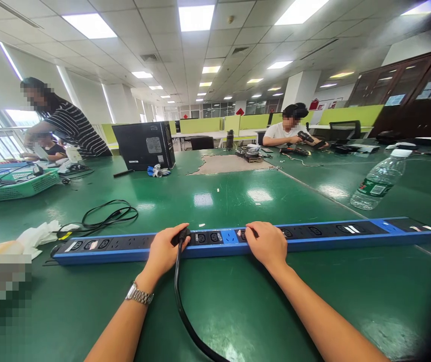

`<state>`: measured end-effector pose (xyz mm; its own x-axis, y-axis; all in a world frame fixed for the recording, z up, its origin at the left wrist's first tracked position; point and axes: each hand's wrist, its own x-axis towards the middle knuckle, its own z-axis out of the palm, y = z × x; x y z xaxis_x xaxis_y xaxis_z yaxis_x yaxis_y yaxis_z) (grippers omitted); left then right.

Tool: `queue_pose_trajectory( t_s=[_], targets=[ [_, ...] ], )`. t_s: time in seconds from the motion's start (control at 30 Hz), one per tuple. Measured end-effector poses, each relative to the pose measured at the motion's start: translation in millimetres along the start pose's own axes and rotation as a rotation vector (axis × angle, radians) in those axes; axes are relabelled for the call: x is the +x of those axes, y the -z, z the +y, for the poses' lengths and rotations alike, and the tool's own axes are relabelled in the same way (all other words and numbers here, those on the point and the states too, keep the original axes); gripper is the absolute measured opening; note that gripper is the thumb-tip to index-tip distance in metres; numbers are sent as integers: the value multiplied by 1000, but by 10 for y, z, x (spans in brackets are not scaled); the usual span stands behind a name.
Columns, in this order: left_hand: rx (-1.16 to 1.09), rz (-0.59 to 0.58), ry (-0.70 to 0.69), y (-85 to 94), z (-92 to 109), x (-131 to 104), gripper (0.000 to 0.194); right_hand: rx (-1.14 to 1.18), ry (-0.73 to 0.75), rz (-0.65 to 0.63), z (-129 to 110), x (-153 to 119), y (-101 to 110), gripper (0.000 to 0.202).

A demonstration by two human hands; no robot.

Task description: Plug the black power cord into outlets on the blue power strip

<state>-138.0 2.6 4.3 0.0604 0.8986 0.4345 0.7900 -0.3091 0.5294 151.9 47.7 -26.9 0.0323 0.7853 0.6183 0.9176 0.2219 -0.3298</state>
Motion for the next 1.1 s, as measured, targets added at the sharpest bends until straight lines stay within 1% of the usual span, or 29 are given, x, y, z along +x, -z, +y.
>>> queue_pose_trajectory(
  t_s=[0.5,0.9,1.1],
  targets=[
    [0,-5,-1,-4,-2,-5,38,-1,-4,-2,-3,2,8,28],
    [5,13,-31,-9,-5,-5,36,6,-2,-4,-4,1,10,28],
    [3,10,-12,-6,11,-4,36,8,-11,-9,-4,-2,14,28]
  ],
)
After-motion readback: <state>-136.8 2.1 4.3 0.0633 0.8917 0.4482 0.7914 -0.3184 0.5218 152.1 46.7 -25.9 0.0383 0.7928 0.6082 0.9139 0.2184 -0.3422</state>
